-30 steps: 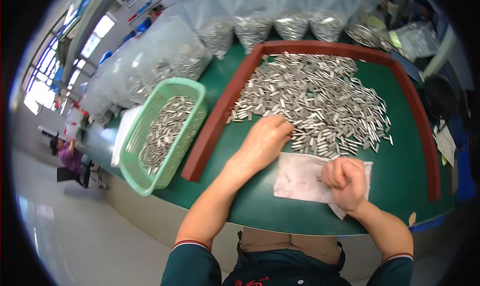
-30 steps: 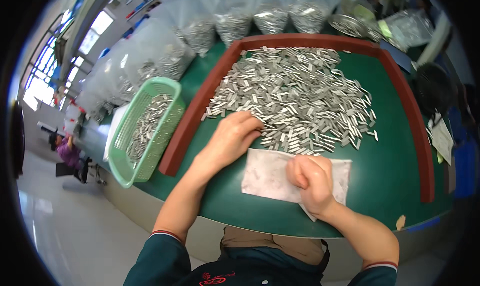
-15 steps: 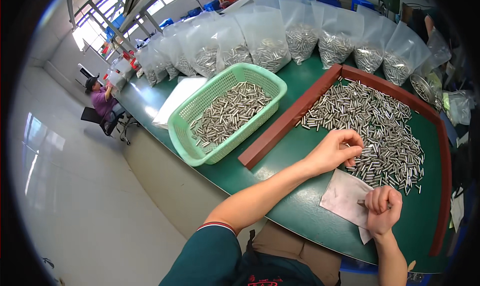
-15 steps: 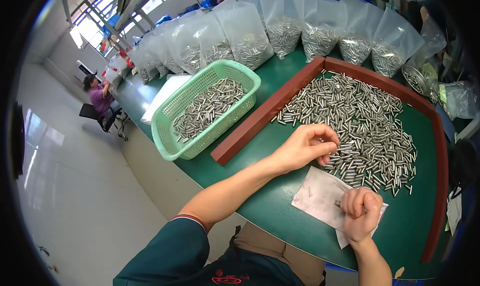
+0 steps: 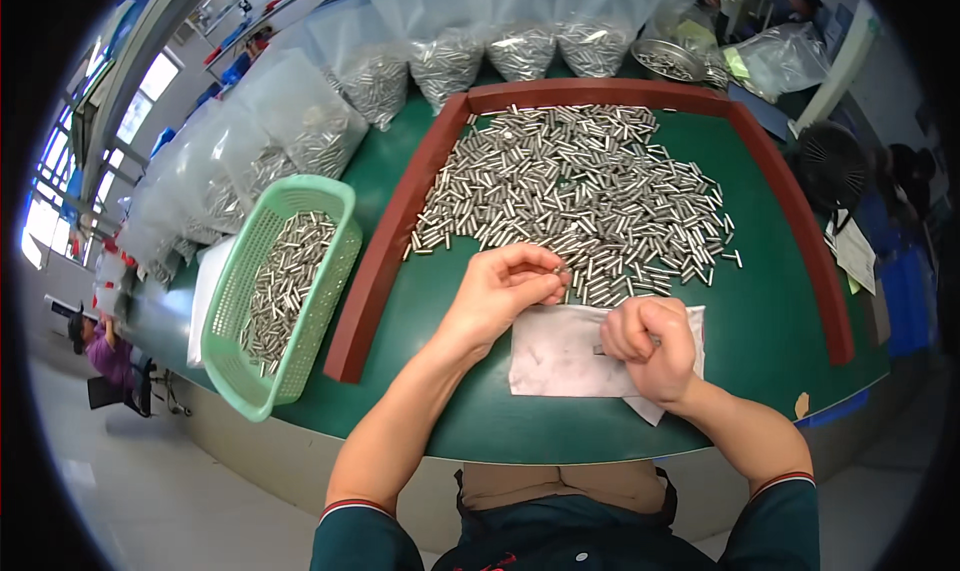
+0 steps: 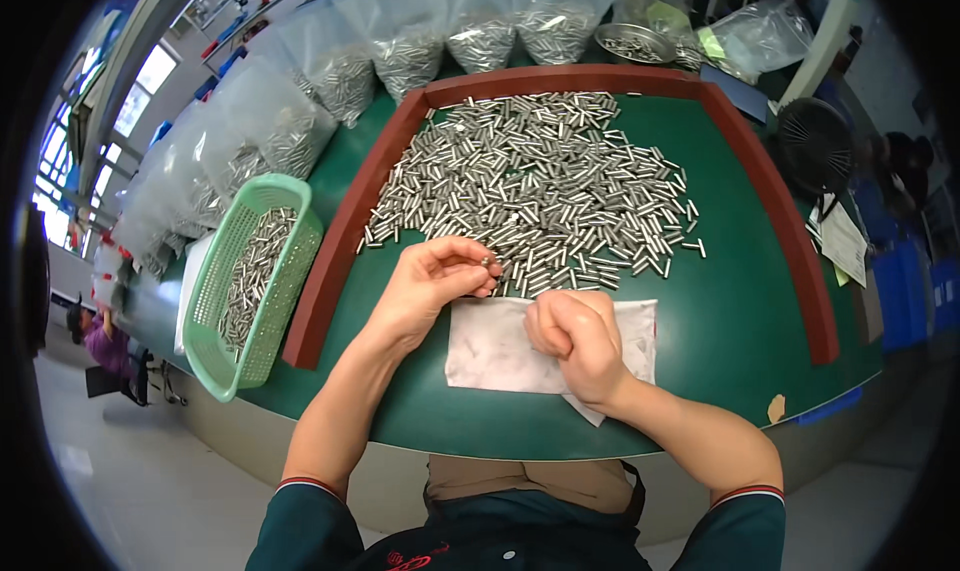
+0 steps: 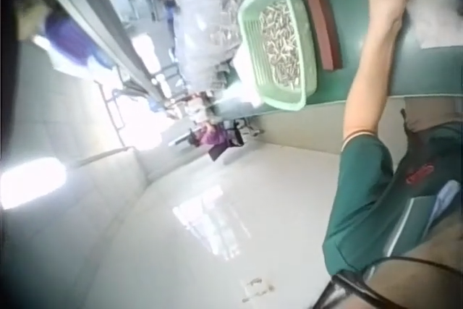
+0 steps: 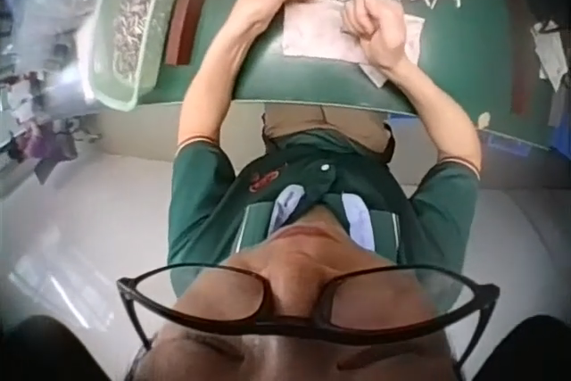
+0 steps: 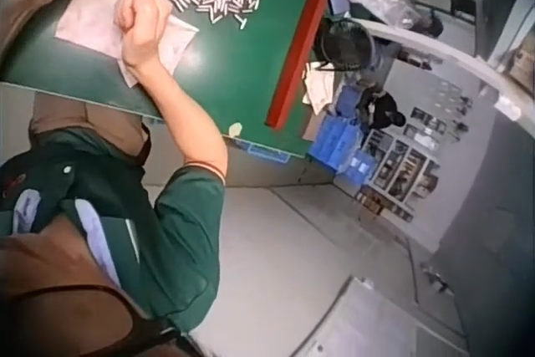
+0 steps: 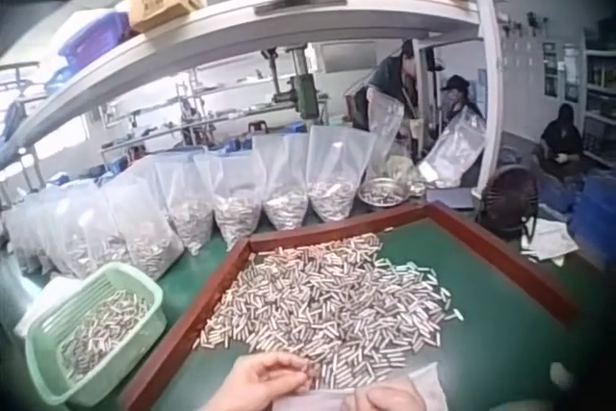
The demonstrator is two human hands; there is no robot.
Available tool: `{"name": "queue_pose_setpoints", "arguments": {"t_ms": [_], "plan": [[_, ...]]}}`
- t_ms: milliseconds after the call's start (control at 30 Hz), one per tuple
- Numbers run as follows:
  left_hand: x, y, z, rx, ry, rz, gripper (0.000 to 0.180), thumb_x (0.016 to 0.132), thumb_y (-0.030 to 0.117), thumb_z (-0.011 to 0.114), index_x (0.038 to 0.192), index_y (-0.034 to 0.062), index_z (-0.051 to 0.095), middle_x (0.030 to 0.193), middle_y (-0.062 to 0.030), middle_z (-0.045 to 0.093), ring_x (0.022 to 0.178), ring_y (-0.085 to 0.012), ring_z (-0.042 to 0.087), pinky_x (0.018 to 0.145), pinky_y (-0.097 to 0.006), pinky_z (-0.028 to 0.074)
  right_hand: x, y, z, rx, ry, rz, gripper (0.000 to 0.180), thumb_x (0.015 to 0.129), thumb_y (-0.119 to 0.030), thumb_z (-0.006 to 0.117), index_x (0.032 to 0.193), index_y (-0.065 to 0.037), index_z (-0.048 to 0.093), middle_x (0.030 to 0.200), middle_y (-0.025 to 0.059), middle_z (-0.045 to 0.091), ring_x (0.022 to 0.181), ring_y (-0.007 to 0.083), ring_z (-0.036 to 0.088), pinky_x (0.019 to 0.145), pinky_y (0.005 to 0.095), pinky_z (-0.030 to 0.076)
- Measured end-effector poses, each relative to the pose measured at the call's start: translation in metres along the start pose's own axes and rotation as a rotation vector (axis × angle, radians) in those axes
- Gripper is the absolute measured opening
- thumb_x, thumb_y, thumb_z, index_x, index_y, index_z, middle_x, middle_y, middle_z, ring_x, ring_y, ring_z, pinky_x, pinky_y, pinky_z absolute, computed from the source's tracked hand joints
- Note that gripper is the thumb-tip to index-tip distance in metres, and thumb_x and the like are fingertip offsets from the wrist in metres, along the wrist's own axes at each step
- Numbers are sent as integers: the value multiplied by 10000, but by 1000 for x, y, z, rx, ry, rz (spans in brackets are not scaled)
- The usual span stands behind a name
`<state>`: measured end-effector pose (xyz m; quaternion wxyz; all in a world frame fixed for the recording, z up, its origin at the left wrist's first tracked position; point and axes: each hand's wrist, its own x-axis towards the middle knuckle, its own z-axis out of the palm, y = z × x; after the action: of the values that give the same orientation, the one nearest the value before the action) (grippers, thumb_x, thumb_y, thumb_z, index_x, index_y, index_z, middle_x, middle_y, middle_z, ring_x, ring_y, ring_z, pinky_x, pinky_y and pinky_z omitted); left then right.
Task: Inspecting and marking small metal bolts for quality control at a factory workbench.
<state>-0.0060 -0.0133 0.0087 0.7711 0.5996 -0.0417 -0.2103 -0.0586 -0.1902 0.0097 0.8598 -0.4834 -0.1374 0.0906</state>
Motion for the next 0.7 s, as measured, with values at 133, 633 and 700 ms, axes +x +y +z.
{"name": "queue_pose_setpoints", "arguments": {"t_ms": [133, 633, 700], "plan": [[2, -5, 1, 10, -11, -9, 124, 774, -31, 560, 896, -8, 561, 842, -96, 608, 719, -125, 573, 676, -236, 479, -4, -2, -2, 32, 2, 24, 358, 819, -153, 340, 478, -64, 279, 449, 1, 278, 440, 99, 232, 438, 248, 198], [-3, -3, 5, 175, -62, 9, 121, 781, 10, 576, 902, 18, 583, 842, -40, 588, 717, -88, 532, 659, -211, 439, -3, -1, 0, -19, 32, 5, 371, 802, -216, 376, 465, -88, 286, 423, -2, 275, 401, 101, 212, 415, 255, 188], [-3, -3, 6, 118, -58, -21, 145, 800, 34, 564, 940, 9, 589, 810, -23, 577, 714, -71, 518, 656, -200, 434, -3, -2, 0, -13, 27, 10, 372, 803, -217, 376, 467, -86, 285, 424, -3, 274, 402, 100, 211, 415, 256, 185]]}}
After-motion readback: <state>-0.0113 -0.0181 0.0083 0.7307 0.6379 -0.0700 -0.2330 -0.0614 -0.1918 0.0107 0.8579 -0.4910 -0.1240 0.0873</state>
